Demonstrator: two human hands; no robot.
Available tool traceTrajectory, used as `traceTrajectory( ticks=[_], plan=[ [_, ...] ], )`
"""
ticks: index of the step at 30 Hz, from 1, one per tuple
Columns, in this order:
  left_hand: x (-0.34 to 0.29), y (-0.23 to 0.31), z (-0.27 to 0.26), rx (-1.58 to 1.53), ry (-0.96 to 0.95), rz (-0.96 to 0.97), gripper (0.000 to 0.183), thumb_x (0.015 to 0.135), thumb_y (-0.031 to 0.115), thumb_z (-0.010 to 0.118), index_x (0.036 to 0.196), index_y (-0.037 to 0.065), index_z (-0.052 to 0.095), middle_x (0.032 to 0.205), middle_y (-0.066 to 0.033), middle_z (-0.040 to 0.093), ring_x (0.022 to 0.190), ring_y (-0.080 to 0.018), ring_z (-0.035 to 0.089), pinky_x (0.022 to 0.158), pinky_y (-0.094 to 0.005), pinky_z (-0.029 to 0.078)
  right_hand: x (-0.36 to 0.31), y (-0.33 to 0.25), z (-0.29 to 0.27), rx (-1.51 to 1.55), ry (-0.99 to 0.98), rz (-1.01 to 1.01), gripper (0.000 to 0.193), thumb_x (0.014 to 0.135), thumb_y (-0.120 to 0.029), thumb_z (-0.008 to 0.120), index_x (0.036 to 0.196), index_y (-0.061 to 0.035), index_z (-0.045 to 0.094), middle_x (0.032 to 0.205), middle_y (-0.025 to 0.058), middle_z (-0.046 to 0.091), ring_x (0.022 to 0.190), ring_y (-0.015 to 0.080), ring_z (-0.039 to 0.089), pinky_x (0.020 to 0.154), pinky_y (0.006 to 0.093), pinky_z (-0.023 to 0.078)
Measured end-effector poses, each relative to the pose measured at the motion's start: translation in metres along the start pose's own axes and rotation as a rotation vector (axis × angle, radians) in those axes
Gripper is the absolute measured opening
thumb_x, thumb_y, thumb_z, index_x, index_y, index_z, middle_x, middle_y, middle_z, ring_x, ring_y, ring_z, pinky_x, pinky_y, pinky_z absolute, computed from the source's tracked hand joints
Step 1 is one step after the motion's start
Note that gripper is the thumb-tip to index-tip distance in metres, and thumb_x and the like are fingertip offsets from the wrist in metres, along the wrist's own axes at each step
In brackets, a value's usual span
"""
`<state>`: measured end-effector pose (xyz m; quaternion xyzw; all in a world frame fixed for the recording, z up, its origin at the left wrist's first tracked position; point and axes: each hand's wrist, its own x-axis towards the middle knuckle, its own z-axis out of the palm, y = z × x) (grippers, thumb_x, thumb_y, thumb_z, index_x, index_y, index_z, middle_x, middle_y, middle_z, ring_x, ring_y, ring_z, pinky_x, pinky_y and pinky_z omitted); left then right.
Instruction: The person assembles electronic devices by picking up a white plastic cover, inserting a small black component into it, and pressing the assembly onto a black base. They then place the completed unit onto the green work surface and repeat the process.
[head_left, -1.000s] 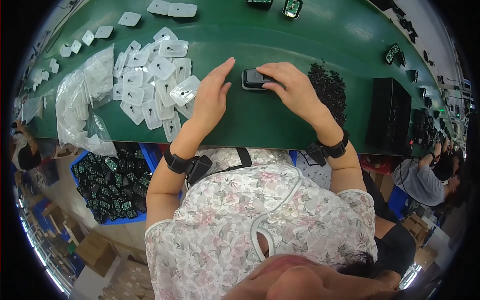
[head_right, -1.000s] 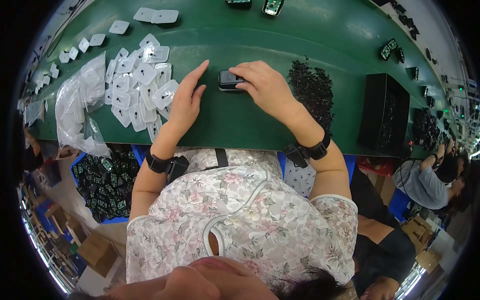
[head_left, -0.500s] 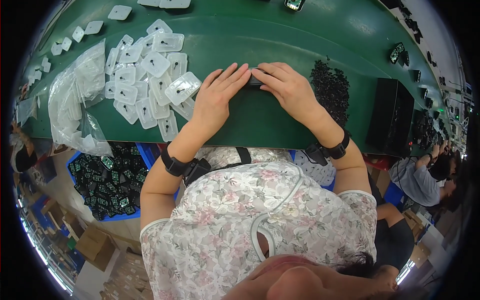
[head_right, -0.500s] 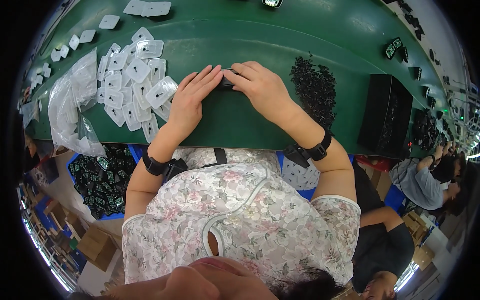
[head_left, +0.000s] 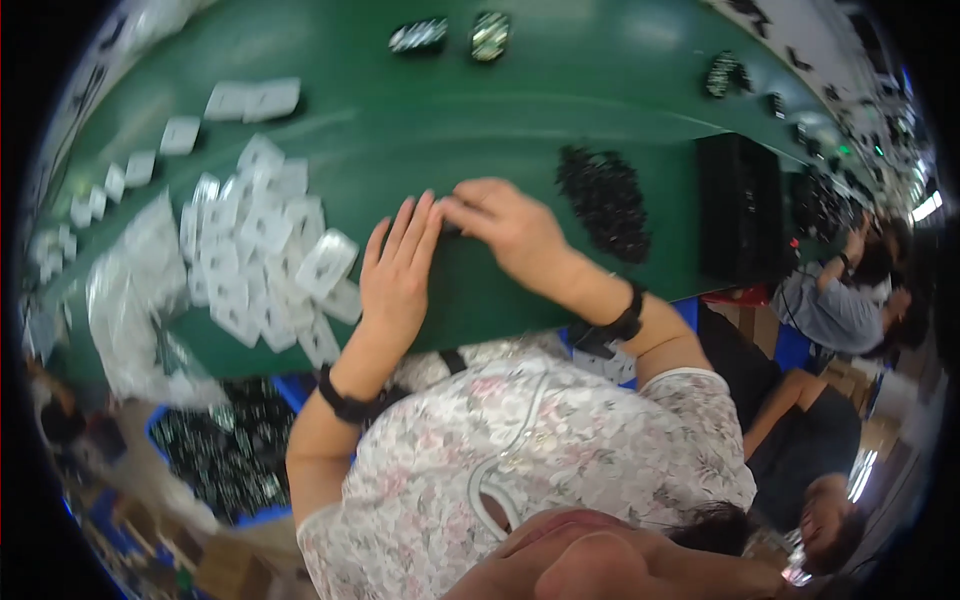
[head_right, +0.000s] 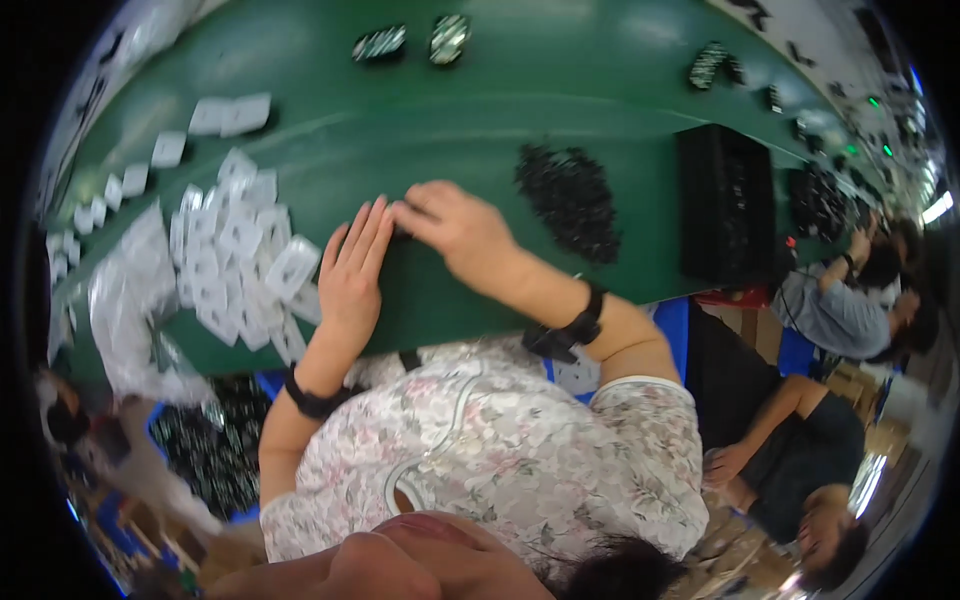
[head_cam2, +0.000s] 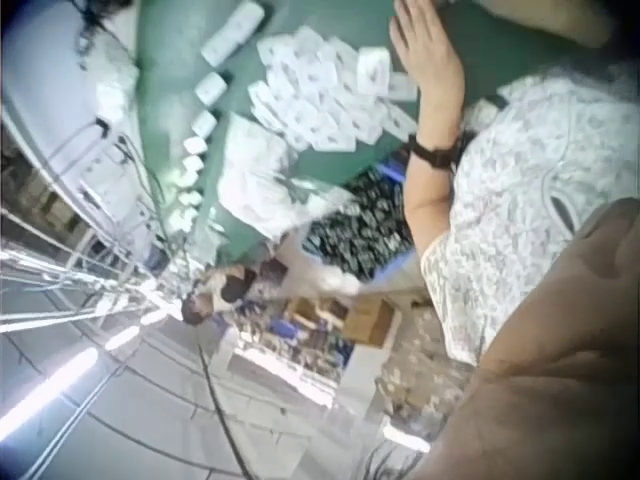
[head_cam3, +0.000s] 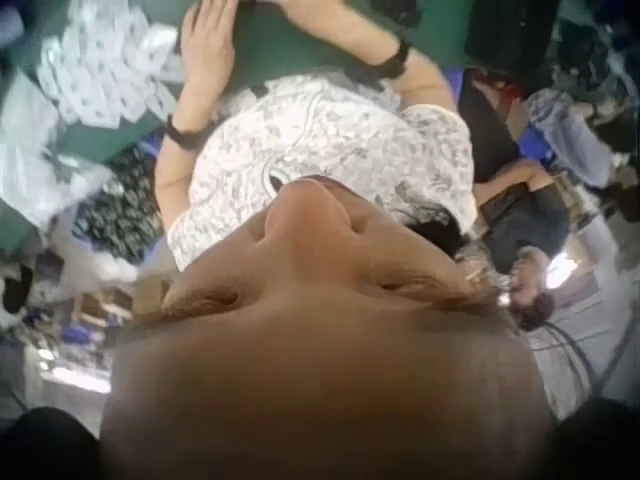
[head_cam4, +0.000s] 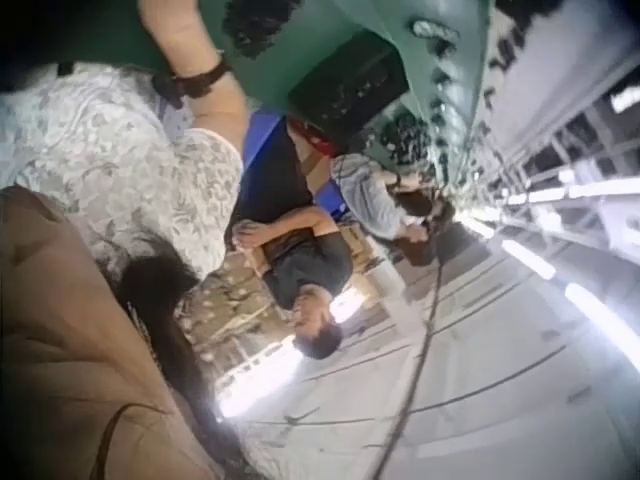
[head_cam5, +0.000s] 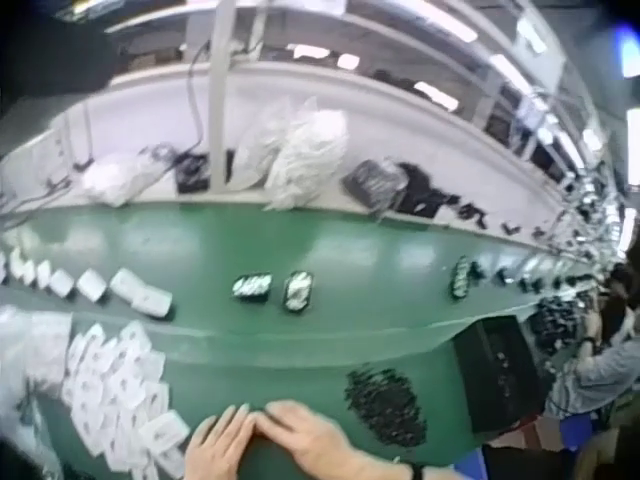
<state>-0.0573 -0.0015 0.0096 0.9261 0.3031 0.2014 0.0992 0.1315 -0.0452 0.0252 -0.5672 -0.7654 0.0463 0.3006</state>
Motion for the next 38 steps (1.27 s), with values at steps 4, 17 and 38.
traceTrajectory(
  ticks=[4, 17, 38],
  plan=[
    [-0.005, 0.001, 0.020, -0.006, 0.055, -0.006, 0.057, 0.076, 0.010, 0.063, 0.130, 0.001, 0.045, 0.134, -0.0142, 0.046, 0.122, -0.0269, 0.047, 0.095, -0.0396, 0.039, 0.000, 0.007, 0.007, 0.079, -0.047, 0.050, 0.032, 0.073, -0.008, 0.062, 0.105, -0.0108, 0.061, 0.101, 0.0044, 0.059, 0.095, 0.0253, 0.057, 0.074, 0.0346, 0.051],
    [0.024, -0.013, 0.017, -1.073, 0.007, -0.581, 0.028, 0.093, 0.020, 0.054, 0.106, -0.004, 0.058, 0.076, -0.0042, 0.064, 0.070, -0.0092, 0.059, 0.064, -0.0218, 0.043, 0.020, 0.007, 0.017, 1.254, 0.012, 0.468, 0.056, 0.085, -0.015, 0.067, 0.130, -0.0020, 0.038, 0.119, 0.0119, 0.053, 0.111, 0.0178, 0.051, 0.095, 0.0320, 0.042],
    [-0.068, -0.052, -0.046, -0.983, 0.514, -0.630, 0.031, 0.096, 0.015, 0.048, 0.125, 0.004, 0.049, 0.108, -0.0084, 0.061, 0.079, -0.0099, 0.060, 0.063, -0.0197, 0.043, 0.197, 0.049, 0.097, 0.411, -0.069, 0.199, 0.026, 0.083, -0.006, 0.062, 0.109, -0.0043, 0.059, 0.101, 0.0137, 0.066, 0.092, 0.0224, 0.064, 0.081, 0.0316, 0.049]
  ],
)
